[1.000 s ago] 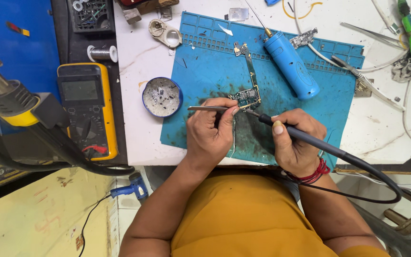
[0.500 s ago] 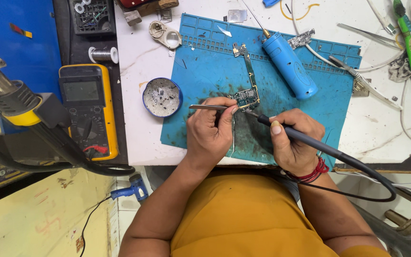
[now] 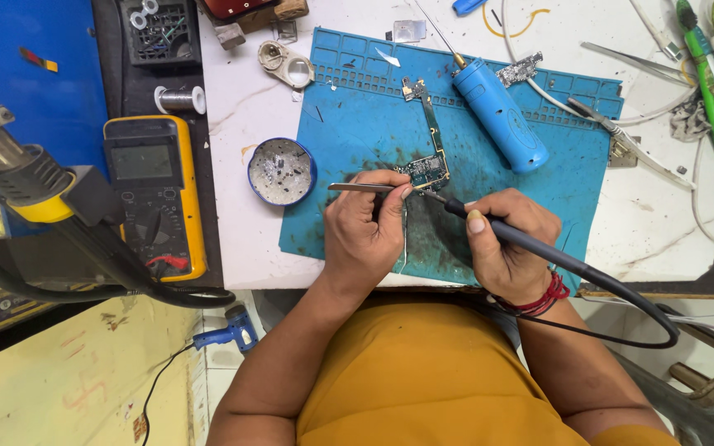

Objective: The person solders components on a small circuit board at a workbench, holding the board with tweezers in one hand while applying a soldering iron with the other. They periodically dip the iron or wire into a flux container and continue working on different points of the board throughout the clip.

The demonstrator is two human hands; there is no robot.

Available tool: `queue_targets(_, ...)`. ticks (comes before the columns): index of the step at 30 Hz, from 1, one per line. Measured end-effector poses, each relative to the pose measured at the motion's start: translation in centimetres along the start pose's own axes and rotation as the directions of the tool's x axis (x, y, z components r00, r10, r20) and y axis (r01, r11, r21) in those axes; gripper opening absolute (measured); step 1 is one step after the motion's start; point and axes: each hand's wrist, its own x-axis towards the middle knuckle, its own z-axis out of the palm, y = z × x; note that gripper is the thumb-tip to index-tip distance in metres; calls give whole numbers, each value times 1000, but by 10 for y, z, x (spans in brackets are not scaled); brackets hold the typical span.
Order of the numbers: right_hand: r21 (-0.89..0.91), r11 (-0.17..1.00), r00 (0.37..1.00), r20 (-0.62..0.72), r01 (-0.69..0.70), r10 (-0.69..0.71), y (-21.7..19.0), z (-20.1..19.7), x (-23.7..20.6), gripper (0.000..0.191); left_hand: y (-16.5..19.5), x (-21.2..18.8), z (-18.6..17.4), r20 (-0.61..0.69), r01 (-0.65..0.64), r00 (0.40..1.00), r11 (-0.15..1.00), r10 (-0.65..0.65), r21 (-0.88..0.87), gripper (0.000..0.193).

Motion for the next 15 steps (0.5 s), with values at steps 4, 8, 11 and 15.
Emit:
queue_targets(4, 12, 1000, 1000, 2, 7, -7, 1, 0, 1, 12, 1, 0, 0, -3, 33, 999, 999, -33, -22, 9)
queue_targets(8, -13, 1000, 1000, 16, -15, 15, -1, -1, 0, 12, 1, 1, 0, -11, -19, 1000, 1000, 19, 13, 9)
queue_targets(11, 41, 998, 999, -11, 49, -48, 0, 0, 3, 13, 2, 2, -1, -24, -17, 1000, 1000, 17, 9, 9)
queue_targets(15, -2, 1000, 1000, 12, 14, -14, -1, -2, 1, 12, 3, 0, -1, -17, -26, 1000, 999, 27, 30, 8)
